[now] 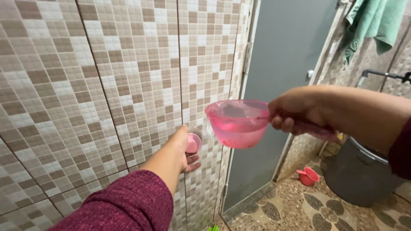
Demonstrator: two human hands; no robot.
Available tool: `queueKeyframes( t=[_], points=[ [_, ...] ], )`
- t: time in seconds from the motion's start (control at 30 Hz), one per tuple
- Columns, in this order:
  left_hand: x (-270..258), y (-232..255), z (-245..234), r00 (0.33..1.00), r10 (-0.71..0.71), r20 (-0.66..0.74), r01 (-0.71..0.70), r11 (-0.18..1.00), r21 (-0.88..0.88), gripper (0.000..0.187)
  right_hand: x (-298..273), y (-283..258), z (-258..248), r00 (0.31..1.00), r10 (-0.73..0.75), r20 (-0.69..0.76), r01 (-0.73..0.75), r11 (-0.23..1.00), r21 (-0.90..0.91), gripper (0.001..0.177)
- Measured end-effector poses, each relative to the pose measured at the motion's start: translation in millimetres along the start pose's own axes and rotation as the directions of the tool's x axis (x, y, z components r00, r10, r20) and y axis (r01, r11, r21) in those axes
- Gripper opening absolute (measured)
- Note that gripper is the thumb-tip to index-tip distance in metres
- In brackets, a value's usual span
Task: The person scrubs a tiled wall with a sponge and splashes water on it using a plastic dipper.
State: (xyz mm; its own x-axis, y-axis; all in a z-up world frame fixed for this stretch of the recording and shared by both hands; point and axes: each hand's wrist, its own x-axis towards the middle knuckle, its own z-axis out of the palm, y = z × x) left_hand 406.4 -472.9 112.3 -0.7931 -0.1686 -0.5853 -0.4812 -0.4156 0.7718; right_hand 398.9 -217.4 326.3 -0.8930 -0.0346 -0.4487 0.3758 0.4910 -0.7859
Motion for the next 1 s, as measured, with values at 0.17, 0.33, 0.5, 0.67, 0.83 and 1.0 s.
queueKeyframes(
  t=[0.17,0.33,0.5,0.67,0.83,1.0],
  points=[
    [0.4,-11.8,4.0,1.0,-0.029,0.006,0.029,0.999,0.022,0.057,9.4,20.9,-7.2,0.997,0.077,0.007,-0.077,0.996,0.037,0.025],
    [0.6,-19.5,22.3,0.998,-0.044,0.037,0.043,0.998,0.043,0.057,20.0,38.6,-24.5,0.989,0.15,0.012,-0.151,0.985,0.083,0.023],
    [1.9,-8.1,38.1,0.999,-0.022,0.046,0.021,1.0,0.013,0.057,32.3,27.0,-27.1,0.982,0.189,0.029,-0.191,0.977,0.094,0.02],
    [-3.5,15.3,54.3,0.999,0.02,0.048,-0.019,1.0,-0.019,0.057,16.4,-26.1,-31.2,0.992,0.124,-0.002,-0.123,0.988,0.092,0.018],
    [-13.3,32.4,62.7,0.991,0.071,0.116,-0.064,0.996,-0.06,0.051,-27.2,-95.3,-44.1,0.976,-0.17,-0.133,0.177,0.983,0.044,0.029],
    [-15.5,31.7,63.8,0.993,0.078,0.085,-0.072,0.995,-0.069,0.048,-24.7,-109.5,-46.3,0.963,-0.214,-0.165,0.222,0.974,0.034,0.028]
  ],
)
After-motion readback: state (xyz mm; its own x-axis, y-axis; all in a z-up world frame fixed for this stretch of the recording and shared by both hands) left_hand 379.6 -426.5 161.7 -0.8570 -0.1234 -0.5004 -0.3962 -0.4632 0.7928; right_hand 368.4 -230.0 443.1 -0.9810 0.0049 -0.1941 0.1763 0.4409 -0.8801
